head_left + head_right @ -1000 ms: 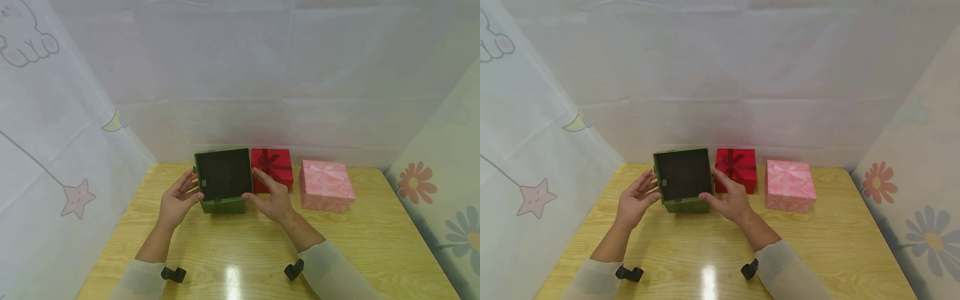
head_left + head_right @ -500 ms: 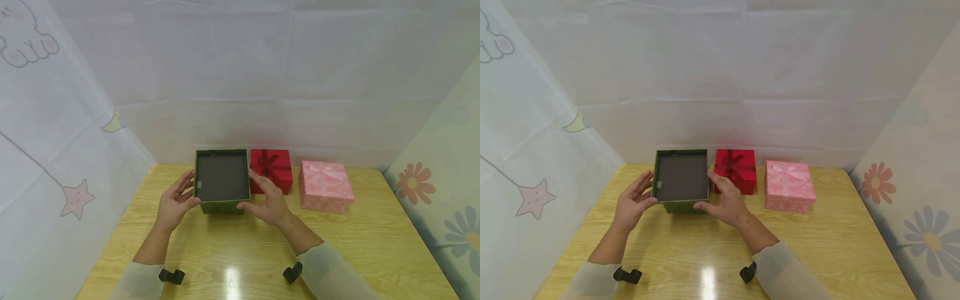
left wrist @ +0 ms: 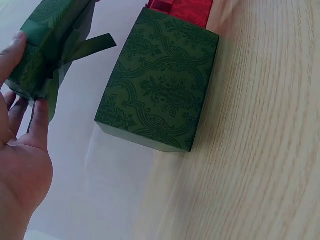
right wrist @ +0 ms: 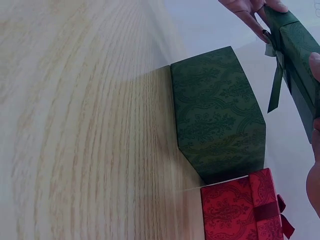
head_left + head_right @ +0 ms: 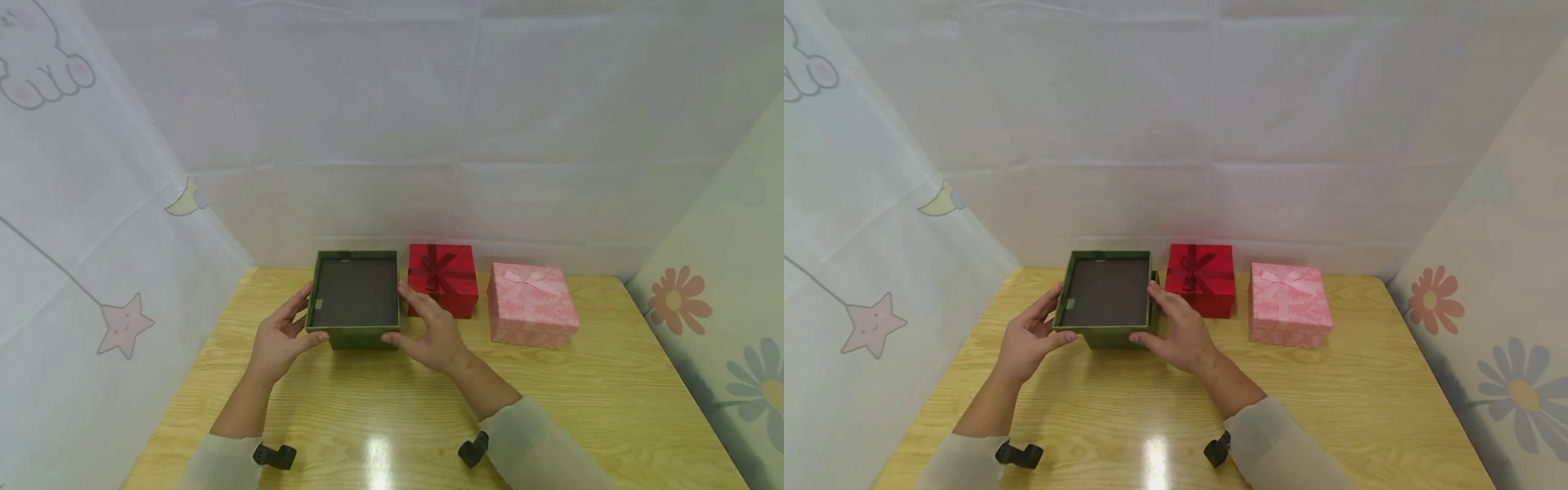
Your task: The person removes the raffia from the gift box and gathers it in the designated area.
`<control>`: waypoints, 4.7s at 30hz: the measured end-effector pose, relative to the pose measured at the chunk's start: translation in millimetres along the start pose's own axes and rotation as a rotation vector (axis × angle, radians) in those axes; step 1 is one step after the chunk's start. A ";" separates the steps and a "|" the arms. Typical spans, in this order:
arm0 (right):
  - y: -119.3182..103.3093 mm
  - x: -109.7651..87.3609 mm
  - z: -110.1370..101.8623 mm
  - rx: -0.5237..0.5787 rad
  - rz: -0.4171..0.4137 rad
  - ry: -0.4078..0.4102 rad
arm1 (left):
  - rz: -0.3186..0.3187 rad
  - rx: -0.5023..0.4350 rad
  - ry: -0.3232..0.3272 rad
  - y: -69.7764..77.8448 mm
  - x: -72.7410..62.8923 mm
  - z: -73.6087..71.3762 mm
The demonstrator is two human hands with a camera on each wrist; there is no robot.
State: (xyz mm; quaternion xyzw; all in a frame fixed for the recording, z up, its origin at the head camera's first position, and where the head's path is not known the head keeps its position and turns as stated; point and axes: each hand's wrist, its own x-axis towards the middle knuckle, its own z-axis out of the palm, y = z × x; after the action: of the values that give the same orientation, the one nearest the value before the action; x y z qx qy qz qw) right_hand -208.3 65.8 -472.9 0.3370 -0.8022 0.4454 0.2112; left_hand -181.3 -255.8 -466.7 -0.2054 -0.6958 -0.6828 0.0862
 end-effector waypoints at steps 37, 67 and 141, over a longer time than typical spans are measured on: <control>-20.2 5.5 37.7 0.014 0.110 -0.174 | -0.126 0.024 0.052 -4.5 -24.0 -38.4; -44.0 18.0 74.0 0.002 0.135 -0.233 | -0.162 0.158 0.114 4.4 -50.8 -75.0; -52.0 1.5 156.0 -0.101 0.299 -0.582 | -0.542 0.468 -0.034 -33.8 -87.1 -150.0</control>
State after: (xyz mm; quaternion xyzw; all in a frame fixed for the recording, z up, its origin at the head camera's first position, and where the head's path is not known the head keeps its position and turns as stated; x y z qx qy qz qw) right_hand -177.4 -88.0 -522.4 0.3177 -0.8906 0.3159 -0.0783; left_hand -140.6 -417.7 -524.6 0.0008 -0.8639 -0.4995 -0.0650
